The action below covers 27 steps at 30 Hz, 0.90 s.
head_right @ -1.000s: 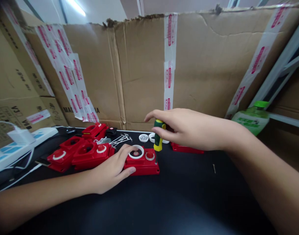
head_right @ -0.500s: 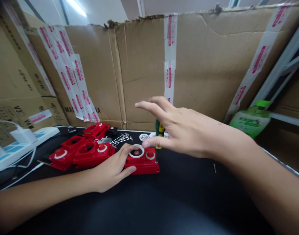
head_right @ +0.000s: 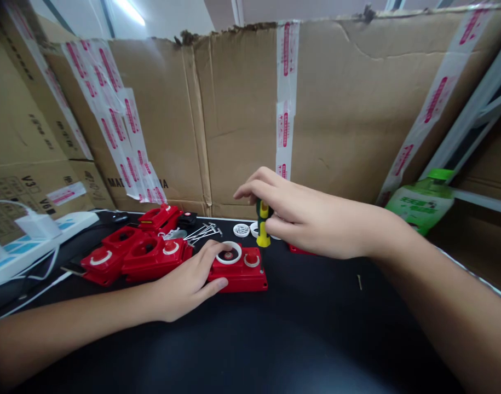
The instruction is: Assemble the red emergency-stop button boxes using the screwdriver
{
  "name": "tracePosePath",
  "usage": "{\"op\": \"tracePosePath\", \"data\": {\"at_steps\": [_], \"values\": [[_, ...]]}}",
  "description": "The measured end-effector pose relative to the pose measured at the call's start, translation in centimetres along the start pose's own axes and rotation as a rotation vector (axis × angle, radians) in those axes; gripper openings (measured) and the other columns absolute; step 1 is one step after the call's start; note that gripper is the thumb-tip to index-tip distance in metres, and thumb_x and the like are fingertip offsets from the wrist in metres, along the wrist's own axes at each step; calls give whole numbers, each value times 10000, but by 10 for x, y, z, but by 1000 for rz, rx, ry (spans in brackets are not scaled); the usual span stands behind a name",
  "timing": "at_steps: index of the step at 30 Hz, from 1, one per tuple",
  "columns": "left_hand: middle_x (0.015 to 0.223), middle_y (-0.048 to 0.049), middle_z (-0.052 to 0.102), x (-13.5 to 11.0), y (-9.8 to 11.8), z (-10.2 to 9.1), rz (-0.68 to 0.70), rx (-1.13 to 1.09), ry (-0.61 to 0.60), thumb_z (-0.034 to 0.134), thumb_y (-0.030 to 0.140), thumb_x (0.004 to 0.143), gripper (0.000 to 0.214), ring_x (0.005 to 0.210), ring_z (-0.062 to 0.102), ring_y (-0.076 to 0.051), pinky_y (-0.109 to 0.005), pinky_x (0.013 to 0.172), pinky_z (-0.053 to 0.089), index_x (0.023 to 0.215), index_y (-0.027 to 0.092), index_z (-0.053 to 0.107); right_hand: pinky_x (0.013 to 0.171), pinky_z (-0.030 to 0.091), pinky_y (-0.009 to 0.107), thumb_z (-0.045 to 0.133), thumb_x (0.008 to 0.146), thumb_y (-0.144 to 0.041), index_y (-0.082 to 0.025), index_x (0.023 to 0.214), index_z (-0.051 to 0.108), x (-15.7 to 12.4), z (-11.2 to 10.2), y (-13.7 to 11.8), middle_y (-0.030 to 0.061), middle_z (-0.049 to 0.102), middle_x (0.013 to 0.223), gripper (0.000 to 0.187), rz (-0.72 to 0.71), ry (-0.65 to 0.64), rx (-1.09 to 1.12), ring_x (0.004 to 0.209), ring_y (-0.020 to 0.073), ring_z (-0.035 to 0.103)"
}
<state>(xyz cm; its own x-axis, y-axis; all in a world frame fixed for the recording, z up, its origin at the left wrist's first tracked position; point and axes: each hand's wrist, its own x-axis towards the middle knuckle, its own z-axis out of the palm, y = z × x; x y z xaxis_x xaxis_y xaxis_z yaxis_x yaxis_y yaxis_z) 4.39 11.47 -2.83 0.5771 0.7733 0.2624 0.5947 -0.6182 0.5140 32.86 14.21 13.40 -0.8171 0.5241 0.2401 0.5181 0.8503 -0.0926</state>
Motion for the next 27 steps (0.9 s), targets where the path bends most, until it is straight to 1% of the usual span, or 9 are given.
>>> {"op": "tracePosePath", "data": {"at_steps": [3,5,7,11,13,15,21,24,27], "values": [[1490,-153,513,0,-1,1,-2,3,5,587,335,1104,534,1383,605,-356,-610,1235,492,1590,256,381,1063,546,460,466,1080,-388,-286,1565,480,0,3,-2,118,536,1601,496,-20,-31,-33,1291,321,657],[1490,-154,513,0,-1,1,-8,9,5,586,338,1107,537,1386,604,-360,-616,1237,488,1596,259,378,967,557,464,421,1113,-534,-245,1560,482,2,8,-5,157,576,1558,536,28,26,-148,1149,321,716],[1489,-158,516,0,0,1,-8,15,5,585,331,1108,539,1385,607,-365,-626,1235,486,1599,258,377,787,528,435,358,1115,-643,-212,1538,499,6,13,-9,180,645,1482,621,131,108,-326,935,304,747],[1483,-153,531,-1,0,1,12,7,16,598,309,1101,540,1368,620,-360,-626,1231,488,1597,272,385,577,304,365,279,1065,-788,-184,1498,543,10,17,-16,184,818,1148,789,315,165,-603,708,323,723],[1476,-144,538,-1,-1,1,14,3,22,607,304,1096,547,1351,633,-354,-617,1222,500,1597,286,390,554,228,366,223,1031,-849,-172,1456,584,10,16,-17,179,823,906,877,377,137,-666,651,349,711],[1479,-138,537,-1,-2,2,16,0,26,611,296,1091,555,1351,636,-350,-604,1218,508,1600,294,389,543,198,370,172,1018,-869,-176,1391,628,10,15,-17,170,793,789,909,425,120,-705,607,356,695],[1504,-147,518,-1,-3,3,15,1,15,599,295,1091,558,1371,622,-356,-611,1230,494,1602,285,375,535,204,360,233,1077,-749,-217,1055,685,14,16,-18,134,730,723,699,423,70,-718,579,303,645],[1513,-157,501,-1,-3,3,10,20,3,587,299,1095,561,1367,619,-361,-618,1219,504,1607,274,359,550,214,362,345,1077,-591,-237,1011,671,15,14,-18,96,686,676,486,408,86,-669,577,276,607],[1516,-165,496,-1,-3,2,8,29,-6,581,306,1102,570,1362,621,-365,-627,1217,504,1619,270,346,597,306,374,425,1019,-427,-262,1014,635,9,7,-17,73,715,742,267,356,73,-484,631,276,620]]}}
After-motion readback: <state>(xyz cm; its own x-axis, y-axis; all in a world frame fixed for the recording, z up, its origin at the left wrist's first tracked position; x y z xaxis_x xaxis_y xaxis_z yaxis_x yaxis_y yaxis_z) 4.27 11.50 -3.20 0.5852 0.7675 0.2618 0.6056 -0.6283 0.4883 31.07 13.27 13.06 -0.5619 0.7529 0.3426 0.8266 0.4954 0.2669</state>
